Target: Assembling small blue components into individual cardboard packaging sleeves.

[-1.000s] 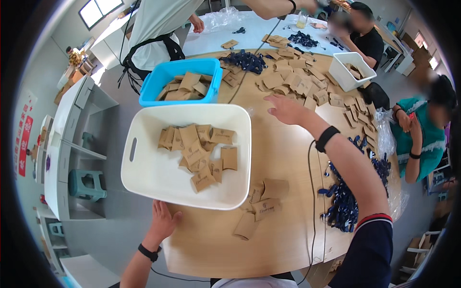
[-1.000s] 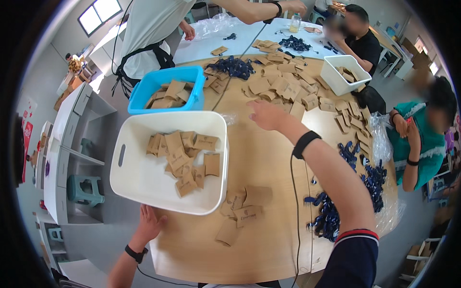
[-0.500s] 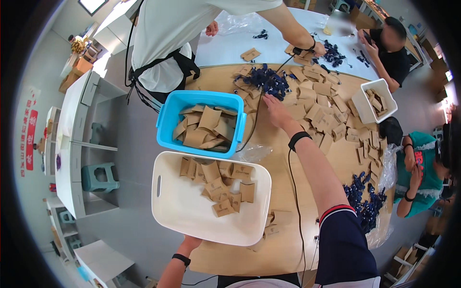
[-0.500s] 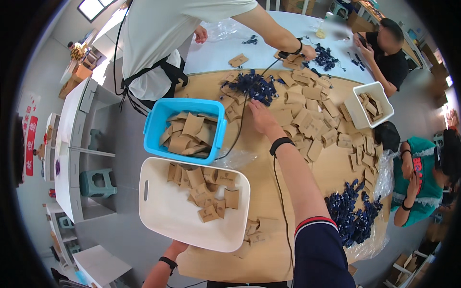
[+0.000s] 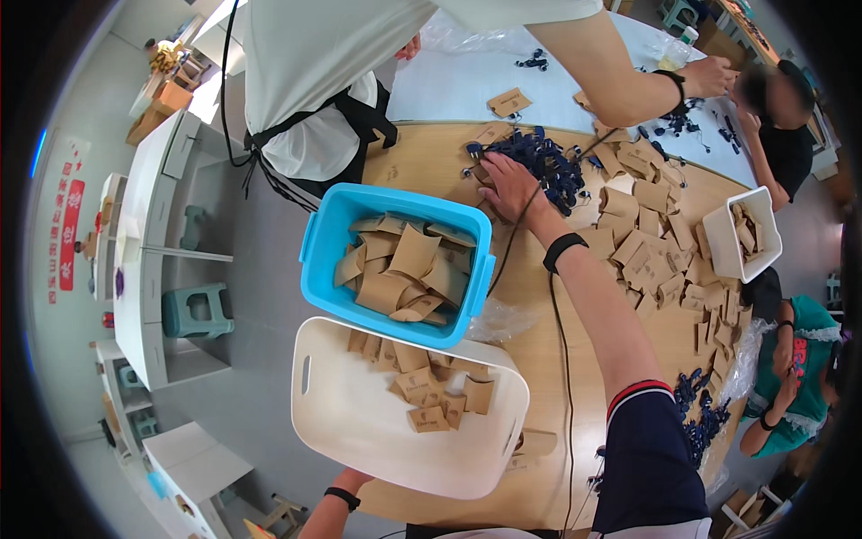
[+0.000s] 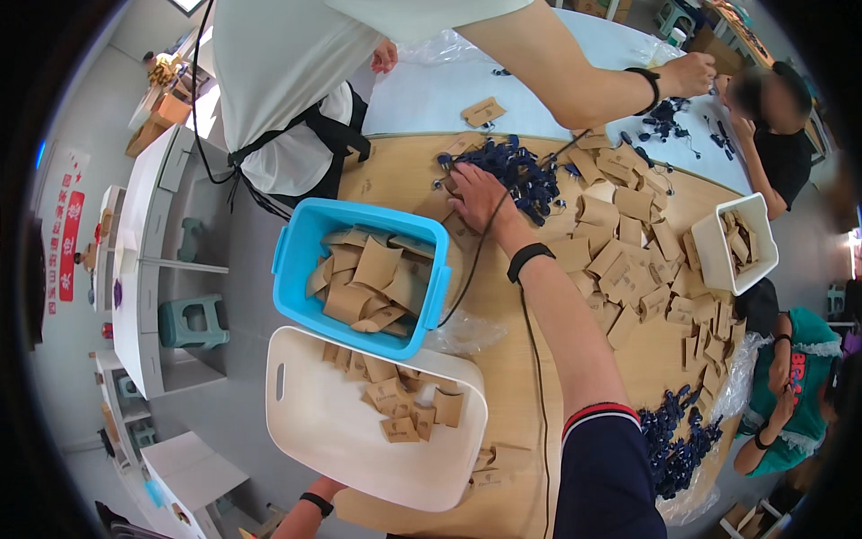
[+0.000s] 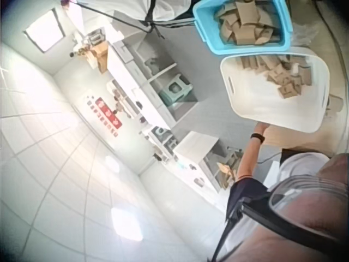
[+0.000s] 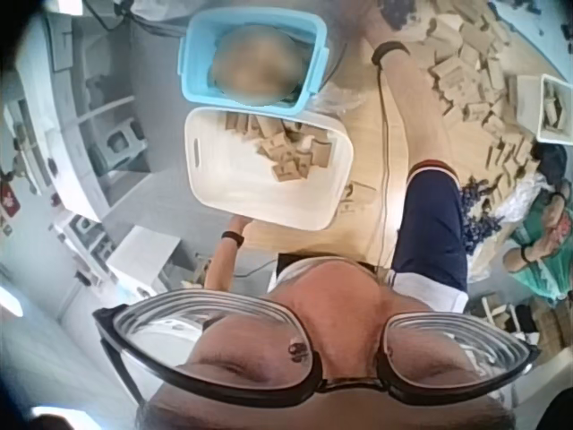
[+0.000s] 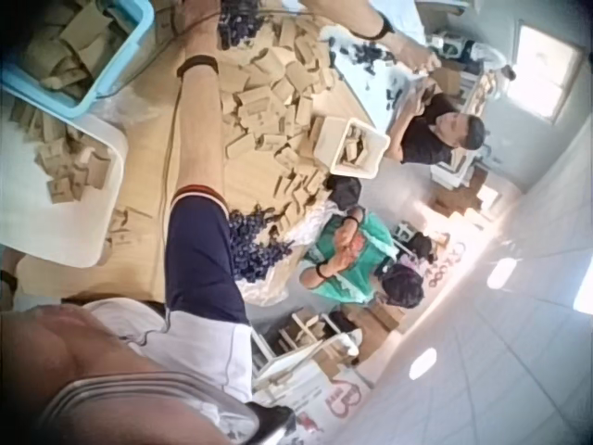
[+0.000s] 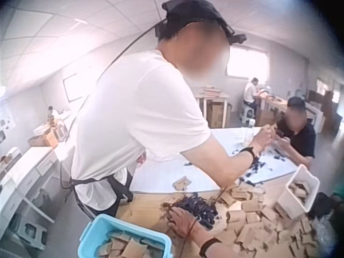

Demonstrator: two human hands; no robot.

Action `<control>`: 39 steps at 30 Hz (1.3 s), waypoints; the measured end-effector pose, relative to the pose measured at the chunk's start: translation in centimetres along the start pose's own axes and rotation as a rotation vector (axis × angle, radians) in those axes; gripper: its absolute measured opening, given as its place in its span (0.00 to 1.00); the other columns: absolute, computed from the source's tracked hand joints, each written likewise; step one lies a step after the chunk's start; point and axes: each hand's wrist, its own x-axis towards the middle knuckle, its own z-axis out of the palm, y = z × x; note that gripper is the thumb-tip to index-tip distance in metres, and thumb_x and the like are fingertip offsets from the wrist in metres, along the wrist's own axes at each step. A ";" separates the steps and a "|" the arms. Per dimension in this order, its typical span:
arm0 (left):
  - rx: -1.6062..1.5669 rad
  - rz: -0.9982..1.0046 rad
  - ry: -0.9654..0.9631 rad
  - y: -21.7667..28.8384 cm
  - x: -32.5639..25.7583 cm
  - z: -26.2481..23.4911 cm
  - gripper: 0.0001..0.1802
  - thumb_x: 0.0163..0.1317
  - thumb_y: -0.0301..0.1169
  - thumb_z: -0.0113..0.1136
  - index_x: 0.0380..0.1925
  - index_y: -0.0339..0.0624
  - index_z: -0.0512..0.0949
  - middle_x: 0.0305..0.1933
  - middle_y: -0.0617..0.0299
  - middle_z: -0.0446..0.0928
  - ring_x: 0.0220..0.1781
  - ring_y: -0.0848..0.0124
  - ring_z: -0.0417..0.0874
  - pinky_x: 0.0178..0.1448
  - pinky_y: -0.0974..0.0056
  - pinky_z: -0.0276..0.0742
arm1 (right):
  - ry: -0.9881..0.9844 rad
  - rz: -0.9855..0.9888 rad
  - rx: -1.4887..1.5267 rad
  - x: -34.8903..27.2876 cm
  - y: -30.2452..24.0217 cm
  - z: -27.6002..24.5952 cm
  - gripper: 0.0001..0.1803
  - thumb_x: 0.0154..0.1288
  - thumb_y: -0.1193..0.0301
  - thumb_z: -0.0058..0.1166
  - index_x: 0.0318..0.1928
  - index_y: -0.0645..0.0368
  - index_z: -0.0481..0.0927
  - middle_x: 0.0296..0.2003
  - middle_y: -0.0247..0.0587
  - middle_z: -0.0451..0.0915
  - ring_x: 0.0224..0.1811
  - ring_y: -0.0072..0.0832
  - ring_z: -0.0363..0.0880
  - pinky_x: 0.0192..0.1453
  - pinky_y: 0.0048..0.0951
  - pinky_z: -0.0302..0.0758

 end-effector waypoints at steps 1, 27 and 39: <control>-0.002 -0.007 -0.001 -0.9 -0.2 0.5 0.30 0.69 0.46 0.52 0.68 0.48 0.64 0.71 0.55 0.64 0.72 0.58 0.63 0.75 0.55 0.57 | 0.013 0.008 -0.062 0.1 0.0 0.6 0.29 0.67 0.57 0.51 0.63 0.62 0.69 0.65 0.46 0.67 0.68 0.41 0.64 0.69 0.41 0.62; -0.474 -0.051 0.014 5.9 1.6 -1.7 0.30 0.68 0.43 0.55 0.67 0.45 0.65 0.71 0.53 0.65 0.70 0.59 0.65 0.73 0.55 0.61 | -0.282 -0.187 -0.165 -10.6 -2.0 -4.6 0.34 0.66 0.59 0.53 0.70 0.54 0.61 0.71 0.41 0.60 0.75 0.37 0.53 0.75 0.44 0.51; -0.180 -0.003 0.003 -1.2 1.0 1.3 0.29 0.68 0.43 0.55 0.66 0.46 0.66 0.71 0.54 0.65 0.72 0.58 0.63 0.75 0.54 0.56 | -0.305 0.112 -0.106 -12.5 -0.2 -14.6 0.26 0.67 0.62 0.51 0.62 0.61 0.70 0.63 0.49 0.69 0.67 0.42 0.65 0.68 0.45 0.63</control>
